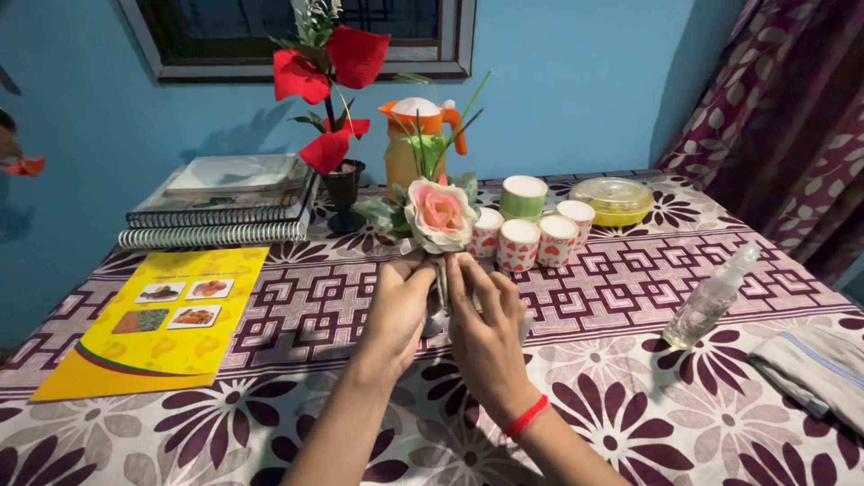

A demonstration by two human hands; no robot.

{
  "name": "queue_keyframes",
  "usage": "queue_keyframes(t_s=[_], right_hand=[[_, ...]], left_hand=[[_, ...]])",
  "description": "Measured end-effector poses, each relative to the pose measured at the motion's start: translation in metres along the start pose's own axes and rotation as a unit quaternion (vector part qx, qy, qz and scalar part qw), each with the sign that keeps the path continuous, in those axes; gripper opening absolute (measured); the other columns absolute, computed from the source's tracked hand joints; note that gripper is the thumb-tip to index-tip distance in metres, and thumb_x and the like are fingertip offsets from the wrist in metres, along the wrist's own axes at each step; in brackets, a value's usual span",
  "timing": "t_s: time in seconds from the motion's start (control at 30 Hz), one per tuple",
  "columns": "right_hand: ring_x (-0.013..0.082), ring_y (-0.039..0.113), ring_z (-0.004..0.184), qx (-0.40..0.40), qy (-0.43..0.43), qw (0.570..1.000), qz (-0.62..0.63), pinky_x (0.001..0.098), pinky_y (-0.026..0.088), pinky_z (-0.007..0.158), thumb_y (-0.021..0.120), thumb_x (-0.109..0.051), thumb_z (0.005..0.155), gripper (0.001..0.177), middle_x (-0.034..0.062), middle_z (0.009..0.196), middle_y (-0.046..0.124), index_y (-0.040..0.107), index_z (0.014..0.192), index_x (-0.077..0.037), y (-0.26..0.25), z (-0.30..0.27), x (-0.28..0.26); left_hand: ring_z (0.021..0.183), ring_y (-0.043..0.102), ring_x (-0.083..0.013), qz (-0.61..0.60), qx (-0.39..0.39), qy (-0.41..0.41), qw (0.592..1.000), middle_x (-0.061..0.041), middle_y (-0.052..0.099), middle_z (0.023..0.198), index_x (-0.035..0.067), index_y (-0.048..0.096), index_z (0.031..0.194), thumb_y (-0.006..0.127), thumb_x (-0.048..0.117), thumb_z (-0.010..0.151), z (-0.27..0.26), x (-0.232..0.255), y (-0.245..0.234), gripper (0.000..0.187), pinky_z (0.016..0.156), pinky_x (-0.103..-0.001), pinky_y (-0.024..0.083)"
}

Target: The person wipes a pink artificial rose and its vase with a cloth, then sprays the cloth with a liquid and continues wiping the flower and vase. The person also wipes the leaves and stem of the rose and adjusts the flower arrangement in the vase.

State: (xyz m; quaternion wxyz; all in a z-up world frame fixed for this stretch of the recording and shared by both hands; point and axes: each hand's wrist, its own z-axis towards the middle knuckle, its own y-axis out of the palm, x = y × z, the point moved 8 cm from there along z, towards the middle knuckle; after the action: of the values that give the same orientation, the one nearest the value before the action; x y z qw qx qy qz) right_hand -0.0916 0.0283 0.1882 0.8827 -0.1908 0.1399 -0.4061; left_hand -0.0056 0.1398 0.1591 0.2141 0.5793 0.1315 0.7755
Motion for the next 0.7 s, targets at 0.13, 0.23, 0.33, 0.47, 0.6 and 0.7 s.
queue_keyframes(t_s=[0.13,0.23,0.33,0.47,0.6,0.7], right_hand=[[0.0334,0.049,0.124,-0.010,0.035,0.999,-0.020,0.0429,0.041,0.101,0.064,0.000,0.083,0.064,0.0097,0.148,0.053,0.055,0.146,-0.005,0.004,0.004,0.013],[0.0346,0.049,0.124,0.006,0.039,0.999,-0.001,0.0448,0.040,0.102,0.065,0.001,0.081,0.064,0.0113,0.146,0.053,0.056,0.145,-0.003,0.003,0.007,0.013],[0.0349,0.050,0.124,0.008,0.034,0.999,-0.010,0.0456,0.040,0.103,0.064,0.001,0.081,0.062,0.0118,0.146,0.054,0.057,0.142,-0.003,0.003,0.007,0.012],[0.0394,0.050,0.124,0.013,0.040,0.999,-0.014,0.0485,0.040,0.104,0.064,0.002,0.079,0.061,0.0156,0.144,0.055,0.057,0.139,-0.001,0.006,0.007,0.014],[0.0397,0.051,0.122,0.031,0.019,0.999,0.023,0.0479,0.043,0.106,0.065,0.002,0.085,0.055,0.0155,0.145,0.058,0.058,0.140,-0.002,0.001,0.009,0.016],[0.0414,0.051,0.121,0.017,0.048,0.998,0.038,0.0496,0.043,0.104,0.064,0.003,0.078,0.061,0.0183,0.141,0.058,0.058,0.138,0.002,0.002,0.011,0.018]], left_hand=[[0.105,0.070,-0.0194,-0.057,-0.005,-0.062,0.996,-0.013,0.070,0.119,-0.005,0.063,0.121,0.052,0.004,0.100,-0.002,-0.008,0.001,0.025,0.092,-0.036,0.058],[0.104,0.069,-0.0216,-0.054,-0.005,-0.073,0.996,-0.014,0.070,0.118,-0.006,0.062,0.123,0.052,0.001,0.099,-0.002,-0.006,0.003,0.027,0.094,-0.039,0.056],[0.108,0.067,-0.0227,-0.048,0.012,-0.090,0.995,-0.013,0.067,0.121,-0.003,0.058,0.126,0.049,-0.002,0.098,-0.003,-0.009,0.003,0.030,0.096,-0.041,0.055],[0.117,0.064,-0.0224,-0.065,-0.002,-0.117,0.991,-0.012,0.063,0.129,0.000,0.055,0.132,0.047,-0.003,0.097,-0.007,-0.013,0.003,0.035,0.103,-0.041,0.053],[0.118,0.064,-0.0244,-0.083,-0.055,-0.103,0.990,-0.013,0.064,0.131,-0.003,0.056,0.134,0.045,-0.004,0.097,-0.005,-0.011,0.010,0.038,0.105,-0.044,0.051],[0.117,0.061,-0.0251,-0.098,-0.060,-0.127,0.985,-0.013,0.062,0.130,0.001,0.055,0.136,0.047,-0.002,0.098,-0.006,-0.010,0.011,0.039,0.105,-0.043,0.047]])
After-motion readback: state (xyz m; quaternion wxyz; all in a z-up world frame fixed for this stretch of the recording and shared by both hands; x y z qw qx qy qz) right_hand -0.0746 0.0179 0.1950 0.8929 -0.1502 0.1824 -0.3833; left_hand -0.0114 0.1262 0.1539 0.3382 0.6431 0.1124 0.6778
